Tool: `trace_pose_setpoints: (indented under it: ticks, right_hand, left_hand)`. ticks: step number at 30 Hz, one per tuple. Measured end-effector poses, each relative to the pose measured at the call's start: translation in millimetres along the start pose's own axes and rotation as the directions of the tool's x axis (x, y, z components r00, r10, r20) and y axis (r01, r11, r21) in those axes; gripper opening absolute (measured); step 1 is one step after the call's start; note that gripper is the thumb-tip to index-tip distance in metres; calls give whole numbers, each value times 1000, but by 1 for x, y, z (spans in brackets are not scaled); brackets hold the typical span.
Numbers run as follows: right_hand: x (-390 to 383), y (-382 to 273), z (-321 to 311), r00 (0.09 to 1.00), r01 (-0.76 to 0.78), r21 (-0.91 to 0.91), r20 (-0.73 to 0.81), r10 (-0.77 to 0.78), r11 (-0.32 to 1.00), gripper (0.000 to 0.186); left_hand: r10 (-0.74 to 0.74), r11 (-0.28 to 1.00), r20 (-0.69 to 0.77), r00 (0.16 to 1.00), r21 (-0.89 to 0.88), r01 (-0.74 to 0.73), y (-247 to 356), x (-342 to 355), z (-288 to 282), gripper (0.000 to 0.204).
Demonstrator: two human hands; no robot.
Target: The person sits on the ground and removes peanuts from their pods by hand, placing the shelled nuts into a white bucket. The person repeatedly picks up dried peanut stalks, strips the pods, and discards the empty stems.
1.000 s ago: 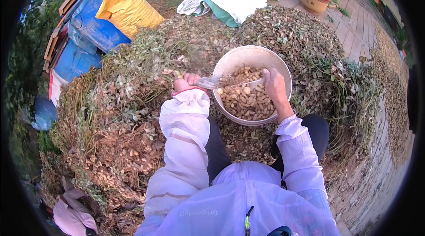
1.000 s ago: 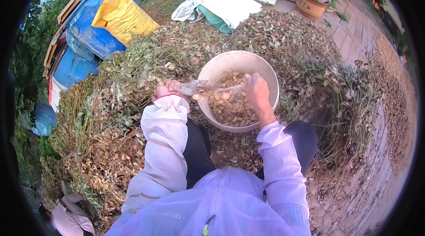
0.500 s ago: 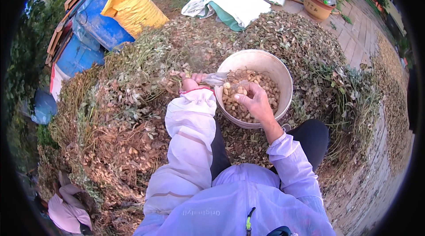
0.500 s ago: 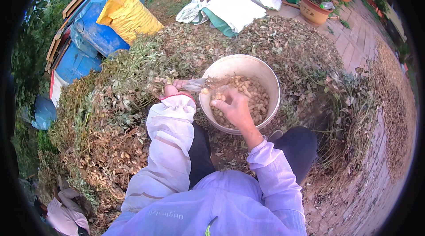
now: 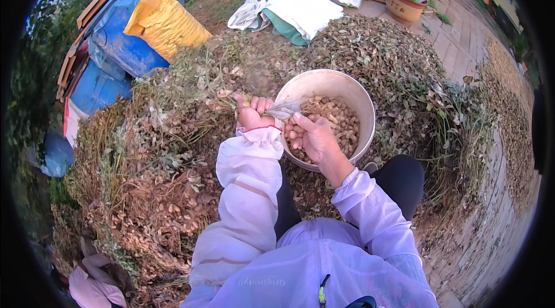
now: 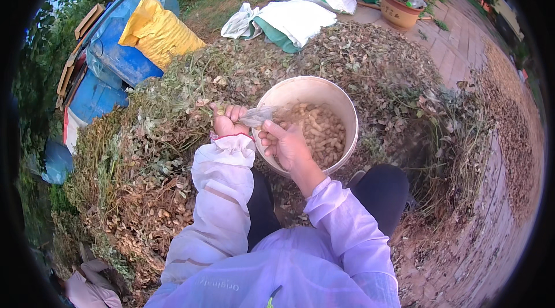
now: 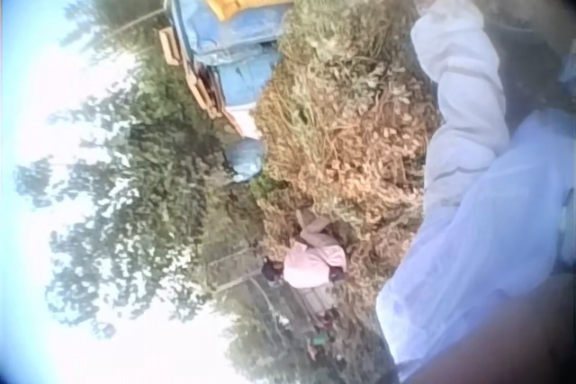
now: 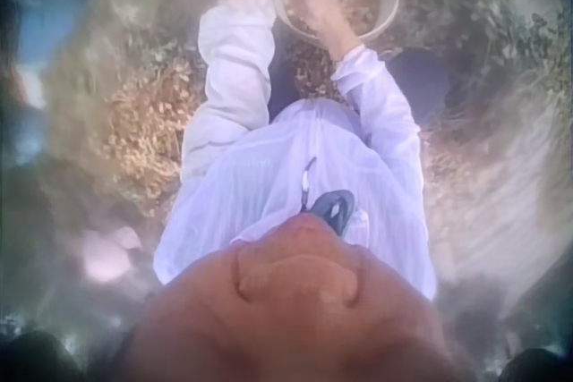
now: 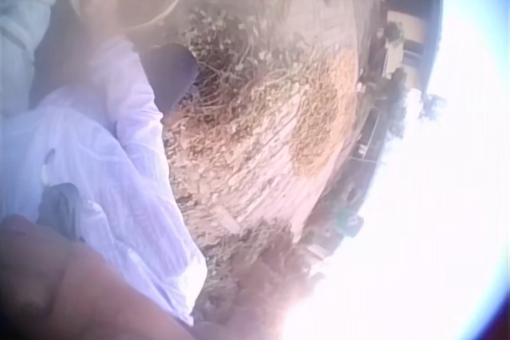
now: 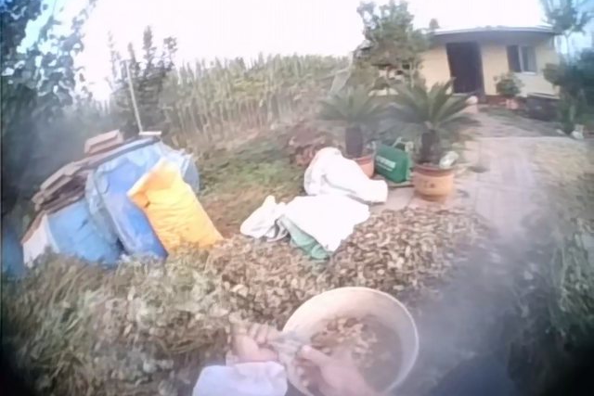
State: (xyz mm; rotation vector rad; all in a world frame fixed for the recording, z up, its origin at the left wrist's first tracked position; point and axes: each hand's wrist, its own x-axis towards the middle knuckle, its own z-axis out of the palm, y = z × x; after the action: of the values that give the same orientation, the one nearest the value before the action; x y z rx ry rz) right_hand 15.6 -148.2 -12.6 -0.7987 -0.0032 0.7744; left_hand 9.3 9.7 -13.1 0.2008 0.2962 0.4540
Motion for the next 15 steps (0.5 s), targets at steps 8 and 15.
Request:
trace_pose_setpoints:
  ticks: [8,15]
  right_hand:
    - [-9,-6,0,993,-73,-117,79,82,991,20]
    - [-24,-10,-11,949,-227,-459,93,301,859,18]
  left_hand:
    - [-6,1000,-108,994,0,6,-1,-4,5,55]
    - [-109,992,29,994,67,106,11,7,-12,55]
